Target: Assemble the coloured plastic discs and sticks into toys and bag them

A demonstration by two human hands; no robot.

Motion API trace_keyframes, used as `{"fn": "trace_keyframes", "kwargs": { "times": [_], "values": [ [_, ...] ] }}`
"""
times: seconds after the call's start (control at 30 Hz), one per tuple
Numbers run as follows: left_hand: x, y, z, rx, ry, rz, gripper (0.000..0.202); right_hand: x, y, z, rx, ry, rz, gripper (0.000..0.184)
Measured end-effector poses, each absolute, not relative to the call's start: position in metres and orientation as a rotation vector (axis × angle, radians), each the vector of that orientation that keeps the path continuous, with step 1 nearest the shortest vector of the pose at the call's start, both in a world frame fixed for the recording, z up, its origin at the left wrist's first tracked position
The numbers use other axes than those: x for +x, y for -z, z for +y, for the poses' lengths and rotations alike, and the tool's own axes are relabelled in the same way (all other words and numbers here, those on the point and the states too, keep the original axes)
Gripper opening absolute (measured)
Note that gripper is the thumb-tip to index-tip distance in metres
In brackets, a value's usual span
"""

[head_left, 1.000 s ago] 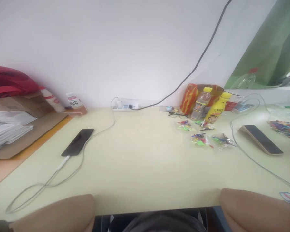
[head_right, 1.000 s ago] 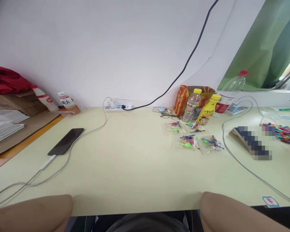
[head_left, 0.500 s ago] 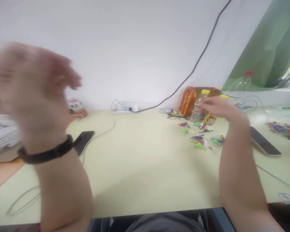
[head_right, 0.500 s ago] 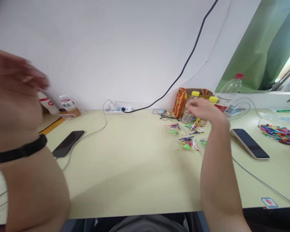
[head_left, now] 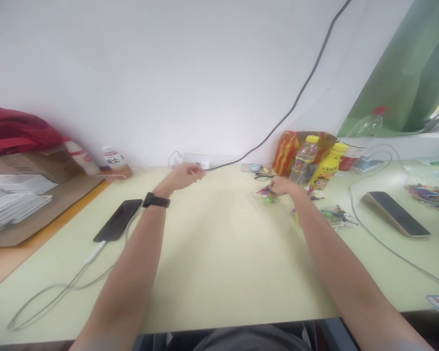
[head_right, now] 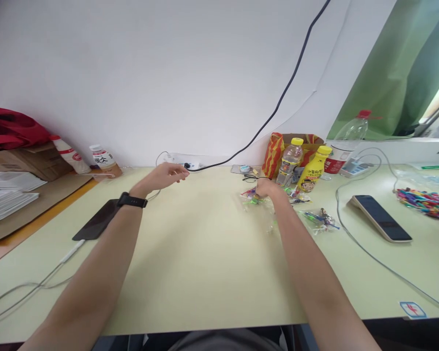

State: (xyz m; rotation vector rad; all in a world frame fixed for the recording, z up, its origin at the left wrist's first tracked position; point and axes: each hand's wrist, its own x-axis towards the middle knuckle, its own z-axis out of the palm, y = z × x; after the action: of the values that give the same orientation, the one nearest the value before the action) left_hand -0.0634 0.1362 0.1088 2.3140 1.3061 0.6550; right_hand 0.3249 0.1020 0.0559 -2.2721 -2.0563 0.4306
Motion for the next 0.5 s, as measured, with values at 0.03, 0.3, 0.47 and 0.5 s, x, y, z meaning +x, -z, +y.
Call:
{"fn": "trace_keyframes", "kwargs": {
  "times": [0.03,0.3,0.47,0.5],
  "values": [
    [-0.062,-0.100,0.140,2.298,-0.580,1.312,0.041,0.317,-0.054,0.104,-2.222,-0.444,-2.092,0.025],
    [-0.032,-0.063,0.144,2.287,-0.295,1.207,0.055,0.271,-0.050,0.104,-1.908,-0.612,-2.317,0.034],
    [-0.003,-0.049,0.134,2.280,-0.120,1.174,0.063,0.263,-0.050,0.097,-1.936,-0.740,-2.412,0.053],
    [0.001,-0.047,0.132,2.278,-0.111,1.172,0.063,0.259,-0.049,0.095,-1.889,-0.779,-2.433,0.052]
  ]
}}
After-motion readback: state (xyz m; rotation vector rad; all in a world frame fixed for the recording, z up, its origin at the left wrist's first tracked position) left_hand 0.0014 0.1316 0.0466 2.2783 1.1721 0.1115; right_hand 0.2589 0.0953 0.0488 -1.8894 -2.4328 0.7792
